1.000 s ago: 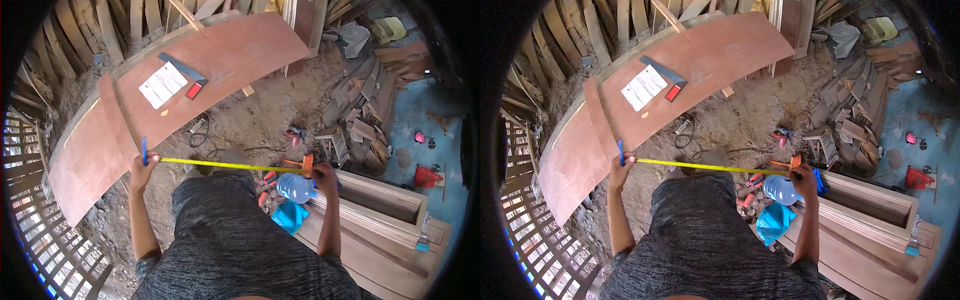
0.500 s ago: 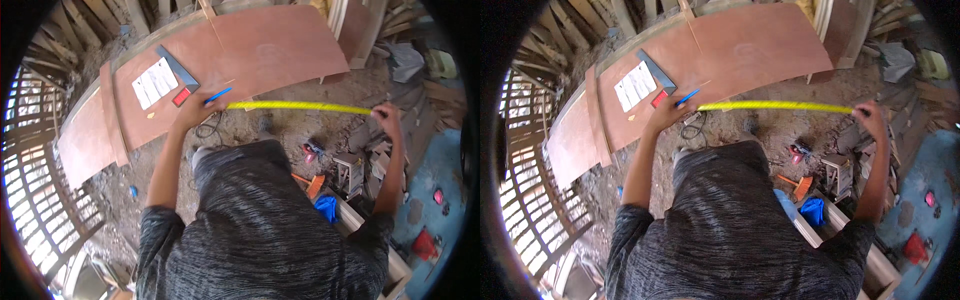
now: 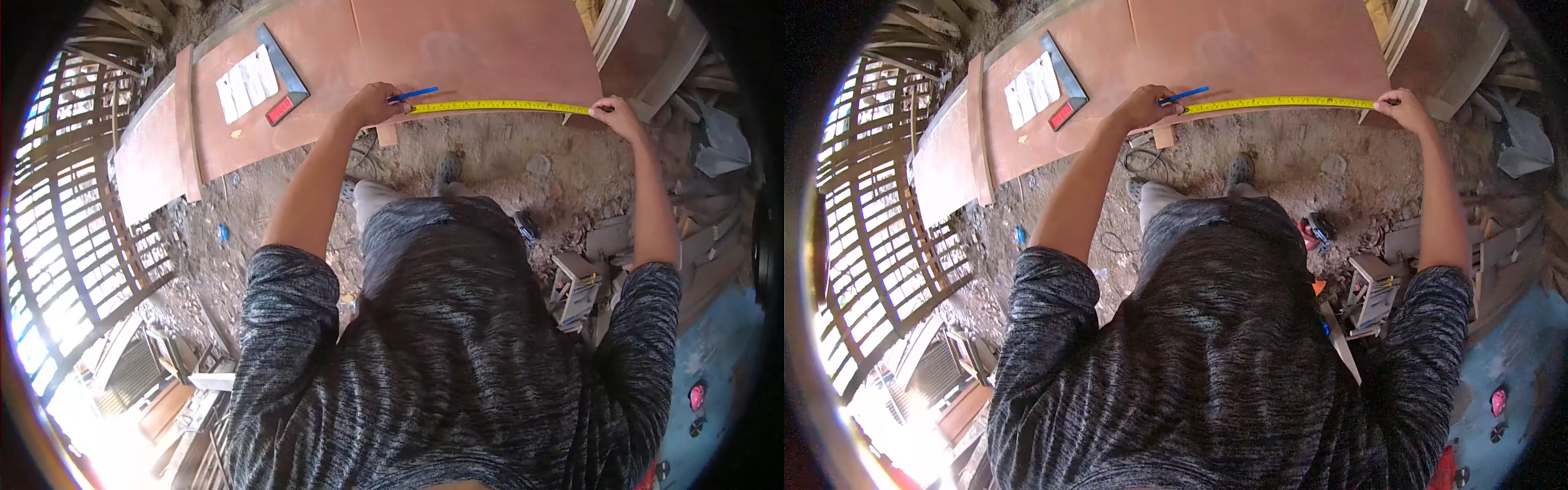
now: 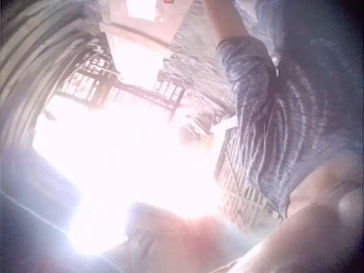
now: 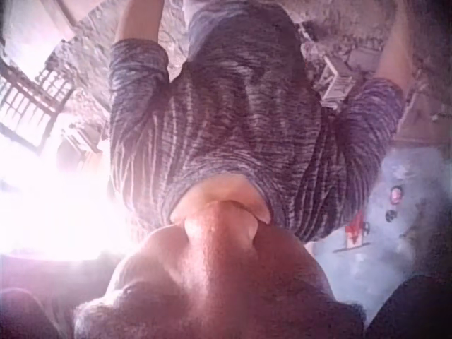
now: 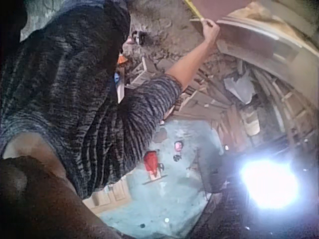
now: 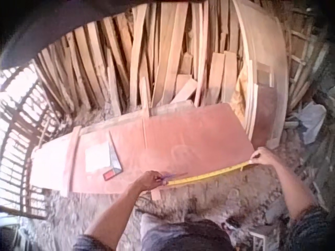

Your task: The person traces along a curved wooden strip onto a wooden board using a pen. The person then measures dimensions across the board with a tape measure, marks points with the pen, and aligns another wooden strip onto the board to draw additional lines.

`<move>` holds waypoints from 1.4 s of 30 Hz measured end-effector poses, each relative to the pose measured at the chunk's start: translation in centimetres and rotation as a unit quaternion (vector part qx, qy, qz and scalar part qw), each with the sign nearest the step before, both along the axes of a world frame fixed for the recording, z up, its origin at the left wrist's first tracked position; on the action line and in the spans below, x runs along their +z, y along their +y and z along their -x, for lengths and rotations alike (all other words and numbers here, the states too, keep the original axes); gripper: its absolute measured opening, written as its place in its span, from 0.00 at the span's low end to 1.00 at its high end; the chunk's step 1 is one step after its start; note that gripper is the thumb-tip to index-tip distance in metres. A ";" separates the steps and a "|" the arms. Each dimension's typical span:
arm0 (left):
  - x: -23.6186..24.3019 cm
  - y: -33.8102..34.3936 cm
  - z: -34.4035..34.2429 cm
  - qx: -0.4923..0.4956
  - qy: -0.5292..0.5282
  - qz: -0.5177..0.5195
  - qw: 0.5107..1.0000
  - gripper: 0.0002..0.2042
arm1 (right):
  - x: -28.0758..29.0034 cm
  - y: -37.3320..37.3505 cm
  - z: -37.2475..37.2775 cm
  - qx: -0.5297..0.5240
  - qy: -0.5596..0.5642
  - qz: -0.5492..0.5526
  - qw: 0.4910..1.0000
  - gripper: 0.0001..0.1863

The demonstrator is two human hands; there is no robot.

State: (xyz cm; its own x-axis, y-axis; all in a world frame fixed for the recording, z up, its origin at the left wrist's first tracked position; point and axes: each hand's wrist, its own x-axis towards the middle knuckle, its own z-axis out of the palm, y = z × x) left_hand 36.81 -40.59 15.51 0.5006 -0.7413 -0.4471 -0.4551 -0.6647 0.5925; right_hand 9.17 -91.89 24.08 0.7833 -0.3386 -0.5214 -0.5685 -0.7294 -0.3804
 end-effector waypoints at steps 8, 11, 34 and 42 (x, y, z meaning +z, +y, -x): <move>-1.0 0.0 2.0 0.033 0.053 0.119 0.991 0.20 | -2.0 -0.8 0.6 0.061 -0.037 0.038 0.997 0.17; -0.1 0.0 1.6 0.016 0.022 0.104 0.994 0.22 | -2.2 0.0 1.0 0.051 -0.055 0.031 0.997 0.18; -0.6 -0.2 0.7 0.002 -0.020 0.038 0.999 0.19 | -3.4 -0.5 0.5 0.040 -0.042 0.066 0.996 0.19; -2.6 0.5 0.5 0.027 0.000 0.080 0.996 0.19 | -2.6 0.2 -0.3 0.044 -0.016 0.058 0.997 0.18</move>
